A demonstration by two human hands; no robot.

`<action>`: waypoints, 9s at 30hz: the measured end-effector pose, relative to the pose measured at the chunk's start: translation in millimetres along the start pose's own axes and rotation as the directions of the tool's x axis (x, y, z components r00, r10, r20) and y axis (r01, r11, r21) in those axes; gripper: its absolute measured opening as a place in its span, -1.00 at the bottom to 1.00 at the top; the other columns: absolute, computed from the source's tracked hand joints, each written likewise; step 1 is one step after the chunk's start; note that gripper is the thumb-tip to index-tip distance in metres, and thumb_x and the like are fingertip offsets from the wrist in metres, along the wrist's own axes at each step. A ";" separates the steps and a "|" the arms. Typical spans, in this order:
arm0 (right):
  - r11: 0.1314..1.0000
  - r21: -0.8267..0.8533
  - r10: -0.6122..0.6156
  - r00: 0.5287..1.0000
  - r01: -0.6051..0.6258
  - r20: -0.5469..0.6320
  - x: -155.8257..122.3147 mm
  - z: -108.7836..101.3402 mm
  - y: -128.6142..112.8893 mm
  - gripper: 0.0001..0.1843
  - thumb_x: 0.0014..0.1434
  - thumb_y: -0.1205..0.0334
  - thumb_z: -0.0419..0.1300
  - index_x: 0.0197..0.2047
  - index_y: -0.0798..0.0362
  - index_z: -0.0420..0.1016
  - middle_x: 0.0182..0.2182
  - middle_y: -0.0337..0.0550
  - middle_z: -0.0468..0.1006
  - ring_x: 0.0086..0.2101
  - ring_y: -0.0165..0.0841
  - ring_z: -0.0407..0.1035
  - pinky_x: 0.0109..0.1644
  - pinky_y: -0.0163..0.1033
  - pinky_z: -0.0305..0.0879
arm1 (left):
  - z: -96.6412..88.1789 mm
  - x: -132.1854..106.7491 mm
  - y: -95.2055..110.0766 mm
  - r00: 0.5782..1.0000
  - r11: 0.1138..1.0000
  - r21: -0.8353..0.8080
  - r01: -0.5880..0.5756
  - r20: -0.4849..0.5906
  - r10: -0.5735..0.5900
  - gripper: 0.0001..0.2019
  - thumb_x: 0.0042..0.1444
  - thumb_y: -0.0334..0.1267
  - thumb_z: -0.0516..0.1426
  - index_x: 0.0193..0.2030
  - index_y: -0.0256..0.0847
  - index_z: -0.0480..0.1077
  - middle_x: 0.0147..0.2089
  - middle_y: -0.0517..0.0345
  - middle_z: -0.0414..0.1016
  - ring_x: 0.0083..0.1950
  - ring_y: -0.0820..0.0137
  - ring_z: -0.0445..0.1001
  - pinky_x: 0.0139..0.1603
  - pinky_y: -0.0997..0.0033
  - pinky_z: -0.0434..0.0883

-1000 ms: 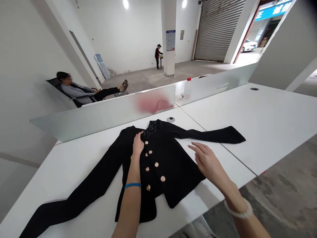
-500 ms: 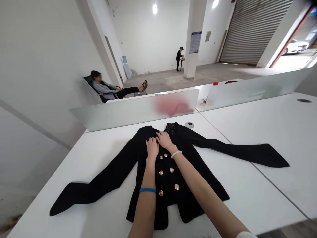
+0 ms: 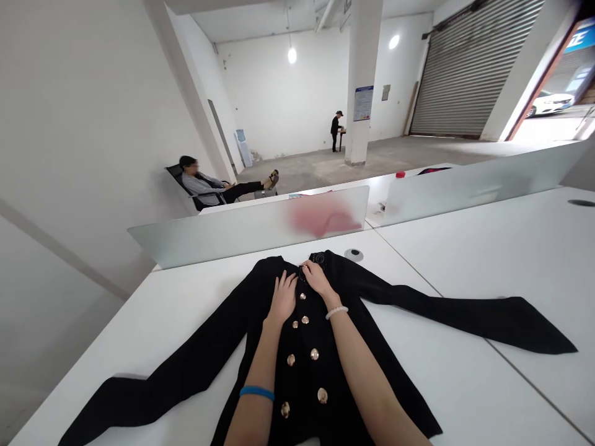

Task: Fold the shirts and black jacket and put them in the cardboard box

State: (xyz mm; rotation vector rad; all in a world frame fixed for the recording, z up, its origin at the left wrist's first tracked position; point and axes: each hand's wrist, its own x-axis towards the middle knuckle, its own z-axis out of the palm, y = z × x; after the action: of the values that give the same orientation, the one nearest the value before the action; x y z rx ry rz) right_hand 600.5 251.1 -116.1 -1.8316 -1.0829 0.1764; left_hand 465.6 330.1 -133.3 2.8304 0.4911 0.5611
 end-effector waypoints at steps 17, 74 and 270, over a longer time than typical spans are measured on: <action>0.972 -0.137 -0.175 0.979 0.189 0.107 1.7 5.6 -18.2 -0.63 0.37 0.10 -0.17 0.05 -0.08 0.37 0.07 -0.18 0.43 0.19 -0.22 0.11 0.29 0.17 -0.25 | -8.4 57.2 -27.0 1.000 0.999 0.028 0.025 -0.009 -0.025 -0.65 0.29 -0.33 -0.21 0.07 -0.19 0.29 0.06 -0.04 0.43 0.10 0.32 0.38 0.25 0.10 0.17; 0.748 -0.570 -0.220 0.937 0.340 0.270 -55.3 1.8 -64.6 -0.60 0.30 0.23 -0.06 0.15 0.08 0.35 0.15 0.06 0.33 0.09 -0.20 0.27 0.16 -0.06 0.17 | -89.0 -208.1 11.8 0.888 0.843 -0.370 0.391 -0.091 -0.452 -0.69 0.18 -0.19 -0.05 0.02 -0.11 0.35 -0.21 0.15 0.48 -0.33 0.41 0.46 -0.27 0.40 0.41; 0.766 -0.625 0.095 0.934 0.152 0.344 -102.7 -123.9 10.4 -0.39 0.29 0.02 -0.03 0.34 0.08 0.09 0.32 0.11 0.01 0.30 -0.01 -0.14 0.30 0.17 -0.16 | -69.0 -279.9 107.5 0.715 0.756 -0.457 0.468 -0.307 -0.628 -0.69 0.22 -0.18 -0.07 0.04 -0.21 0.27 0.31 -0.19 0.13 0.39 0.06 -0.02 0.15 0.01 0.34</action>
State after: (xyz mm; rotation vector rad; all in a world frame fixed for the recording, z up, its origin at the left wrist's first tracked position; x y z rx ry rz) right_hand 612.3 92.0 -92.3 -2.4643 -1.5685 0.1270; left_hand 223.9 139.6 -134.5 2.0353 1.1557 1.0392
